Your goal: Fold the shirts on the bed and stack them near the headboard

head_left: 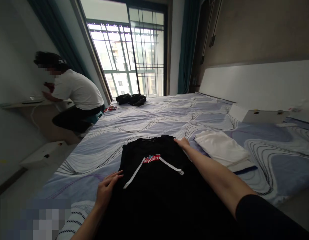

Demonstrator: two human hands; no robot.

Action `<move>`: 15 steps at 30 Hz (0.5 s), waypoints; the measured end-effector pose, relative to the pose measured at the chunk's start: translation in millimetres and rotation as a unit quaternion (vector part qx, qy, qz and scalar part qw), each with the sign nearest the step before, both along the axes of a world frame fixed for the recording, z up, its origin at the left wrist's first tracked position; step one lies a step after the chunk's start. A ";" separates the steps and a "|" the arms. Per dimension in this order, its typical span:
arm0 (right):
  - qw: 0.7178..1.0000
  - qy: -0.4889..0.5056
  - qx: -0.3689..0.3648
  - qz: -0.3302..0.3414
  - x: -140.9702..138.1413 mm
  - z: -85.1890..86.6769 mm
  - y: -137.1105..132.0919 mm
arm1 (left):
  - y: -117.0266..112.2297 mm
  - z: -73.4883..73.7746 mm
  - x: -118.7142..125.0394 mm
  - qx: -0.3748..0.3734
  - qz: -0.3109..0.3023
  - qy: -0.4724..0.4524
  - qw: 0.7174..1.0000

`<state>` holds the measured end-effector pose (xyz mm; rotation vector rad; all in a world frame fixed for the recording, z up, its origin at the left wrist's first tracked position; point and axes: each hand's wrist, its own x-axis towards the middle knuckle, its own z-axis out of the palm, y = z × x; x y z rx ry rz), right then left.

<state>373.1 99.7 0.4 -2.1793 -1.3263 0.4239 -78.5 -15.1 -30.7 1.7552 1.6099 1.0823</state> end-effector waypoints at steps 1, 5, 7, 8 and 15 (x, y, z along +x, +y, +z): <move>1.000 0.011 -0.006 0.004 2.4 -6.7 9.4 | 9.8 0.4 -1.8 -0.011 0.044 -0.046 0.998; 0.997 0.045 0.005 0.059 6.9 -33.8 33.7 | 69.3 2.1 -1.6 -0.033 0.160 -0.038 0.986; 0.995 0.057 0.019 0.085 9.8 -44.2 42.2 | 104.9 4.2 5.9 -0.031 0.181 0.010 0.983; 0.994 0.060 0.026 0.093 11.8 -48.4 46.3 | 122.2 5.6 11.1 -0.029 0.190 0.029 0.981; 0.986 0.077 0.067 0.135 26.0 -64.8 73.4 | 199.1 10.5 28.4 -0.074 0.139 0.118 0.980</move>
